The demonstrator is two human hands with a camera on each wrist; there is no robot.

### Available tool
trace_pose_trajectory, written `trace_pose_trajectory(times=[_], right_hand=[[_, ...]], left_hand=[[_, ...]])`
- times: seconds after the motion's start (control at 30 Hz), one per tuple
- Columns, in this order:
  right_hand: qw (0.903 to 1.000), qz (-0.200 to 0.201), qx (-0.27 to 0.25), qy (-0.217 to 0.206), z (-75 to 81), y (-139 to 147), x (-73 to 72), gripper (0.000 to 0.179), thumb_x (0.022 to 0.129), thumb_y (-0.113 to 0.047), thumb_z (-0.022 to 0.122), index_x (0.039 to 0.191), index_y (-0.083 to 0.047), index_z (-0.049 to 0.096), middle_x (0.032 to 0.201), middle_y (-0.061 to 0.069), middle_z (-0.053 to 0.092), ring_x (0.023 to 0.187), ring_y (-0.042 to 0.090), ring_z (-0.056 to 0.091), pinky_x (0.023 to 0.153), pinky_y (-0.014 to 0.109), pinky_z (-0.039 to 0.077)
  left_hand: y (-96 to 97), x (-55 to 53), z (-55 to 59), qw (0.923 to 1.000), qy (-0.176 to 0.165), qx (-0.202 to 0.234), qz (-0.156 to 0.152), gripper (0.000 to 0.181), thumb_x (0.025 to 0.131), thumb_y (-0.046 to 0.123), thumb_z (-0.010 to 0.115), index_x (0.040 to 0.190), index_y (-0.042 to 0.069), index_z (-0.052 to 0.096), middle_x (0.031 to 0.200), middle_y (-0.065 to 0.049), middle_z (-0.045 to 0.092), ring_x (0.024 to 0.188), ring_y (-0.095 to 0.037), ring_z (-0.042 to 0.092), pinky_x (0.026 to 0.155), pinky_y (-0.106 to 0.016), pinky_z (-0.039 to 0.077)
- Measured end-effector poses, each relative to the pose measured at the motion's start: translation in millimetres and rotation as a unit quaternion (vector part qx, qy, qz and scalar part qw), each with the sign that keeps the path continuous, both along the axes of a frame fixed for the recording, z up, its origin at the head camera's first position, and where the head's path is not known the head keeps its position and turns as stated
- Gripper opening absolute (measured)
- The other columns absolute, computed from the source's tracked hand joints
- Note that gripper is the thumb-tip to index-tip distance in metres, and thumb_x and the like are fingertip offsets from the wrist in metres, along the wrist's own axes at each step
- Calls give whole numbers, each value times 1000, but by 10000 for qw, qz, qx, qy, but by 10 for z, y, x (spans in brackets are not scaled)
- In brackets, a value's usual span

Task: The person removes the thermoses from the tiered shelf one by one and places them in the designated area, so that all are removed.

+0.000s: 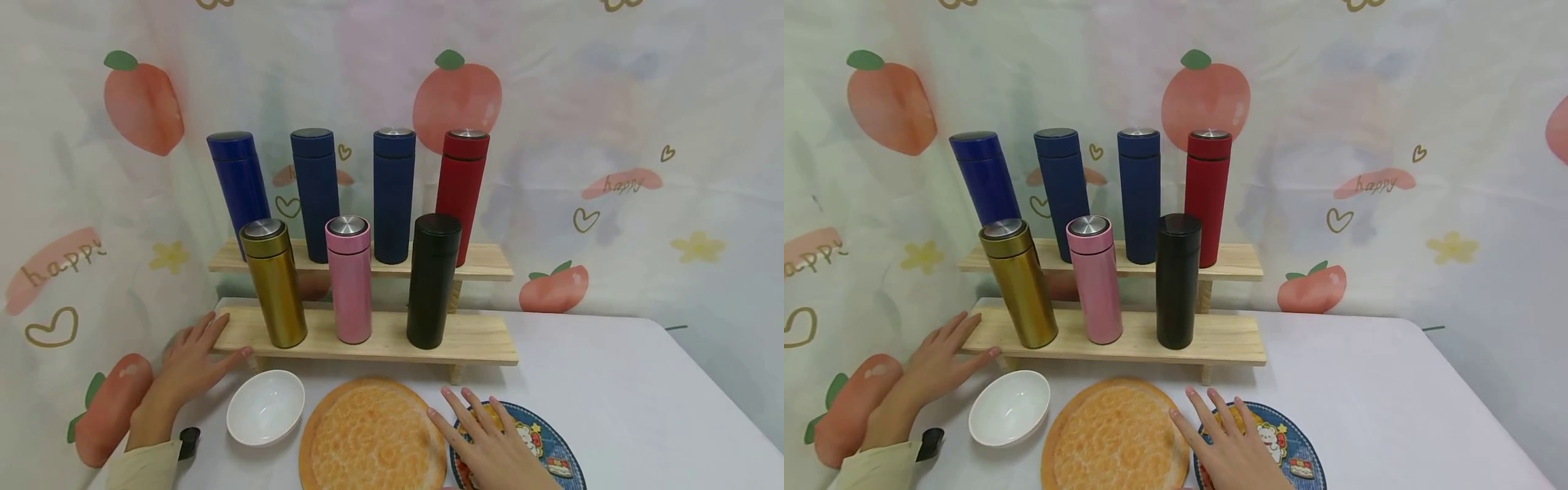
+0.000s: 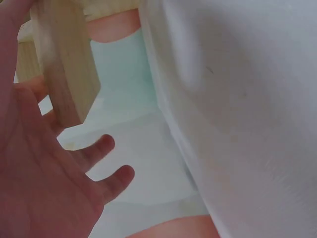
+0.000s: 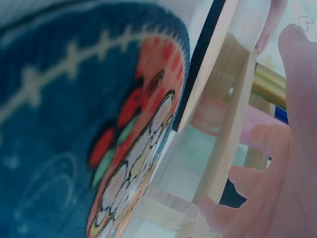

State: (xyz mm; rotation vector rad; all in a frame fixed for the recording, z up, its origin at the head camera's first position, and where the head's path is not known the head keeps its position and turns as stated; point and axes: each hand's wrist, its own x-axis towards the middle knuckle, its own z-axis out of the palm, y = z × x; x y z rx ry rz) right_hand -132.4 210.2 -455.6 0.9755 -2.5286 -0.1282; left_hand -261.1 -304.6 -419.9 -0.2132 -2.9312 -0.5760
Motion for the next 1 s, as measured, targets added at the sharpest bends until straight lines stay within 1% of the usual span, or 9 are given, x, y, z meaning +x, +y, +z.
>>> trace_pose_trajectory(times=[0.1, 0.2, 0.27, 0.33, 0.43, 0.53, 0.7, 0.83, 1.0], right_hand=[[10000, 17, -10, -55, 29, -18, -20, 91, 97, -82, 49, 164, -20, 39, 168, 12, 37, 140, 39, 55, 99, 64, 50], [9997, 94, -122, -213, 71, -34, -40, 90, 97, -79, 54, 164, -20, 39, 172, 11, 31, 139, 40, 55, 97, 65, 51], [9991, 165, -218, -338, 120, -40, -47, 92, 96, -78, 58, 165, -19, 37, 176, 9, 22, 138, 41, 56, 96, 65, 51], [9982, 278, -363, -391, 191, -49, -51, 94, 95, -76, 61, 164, -18, 37, 176, 11, 20, 135, 42, 58, 94, 65, 52], [9952, 375, -643, -632, 360, -87, -42, 94, 95, -73, 66, 165, -16, 39, 173, 16, 28, 137, 40, 57, 96, 66, 52], [9909, 404, -914, -907, 580, -143, -22, 91, 96, -70, 67, 165, -17, 41, 170, 16, 34, 145, 35, 49, 101, 66, 49], [9845, 547, -1459, -811, 951, -236, -15, 87, 99, -64, 68, 167, -19, 39, 173, 8, 32, 147, 31, 44, 105, 62, 48], [9714, 626, -2148, -795, 1184, -317, -53, 86, 100, -58, 71, 169, -23, 36, 174, 3, 30, 148, 29, 44, 107, 64, 46], [9495, 783, -2978, -606, 1373, -440, -160, 81, 101, -51, 74, 167, -20, 40, 172, 7, 36, 149, 35, 45, 107, 70, 44]], left_hand=[[-20, 18, -16, 10000, 47, 58, -5, 97, 100, 67, 62, 164, 1, 32, 168, -33, 21, 141, -66, 25, 106, -84, 25], [-38, 32, -10, 9999, 49, 108, 7, 96, 100, 67, 63, 163, 1, 33, 168, -32, 21, 141, -65, 26, 105, -84, 26], [-46, 36, -2, 9999, 35, 124, 20, 96, 99, 67, 63, 163, 2, 33, 169, -32, 21, 141, -65, 26, 105, -84, 26], [-52, 34, 8, 9999, 37, 142, 12, 96, 99, 67, 63, 163, 2, 34, 169, -32, 21, 141, -65, 25, 105, -84, 26], [-61, 30, 20, 9999, 59, 151, -4, 95, 99, 67, 63, 163, 2, 34, 170, -31, 21, 141, -66, 26, 105, -84, 26], [-70, 31, 22, 9999, 79, 137, -4, 94, 100, 67, 63, 163, 3, 36, 169, -31, 23, 141, -66, 27, 104, -84, 27], [-70, 26, 17, 9999, 97, 123, -12, 92, 100, 66, 63, 162, 3, 37, 169, -31, 25, 140, -66, 29, 103, -84, 29], [-46, -3, 5, 9999, 103, 79, -38, 93, 100, 67, 62, 162, 3, 38, 168, -32, 26, 139, -66, 31, 105, -83, 29], [-29, -29, -29, 9999, 54, 92, -41, 93, 100, 68, 62, 161, 2, 39, 168, -32, 26, 140, -66, 30, 107, -83, 29]])
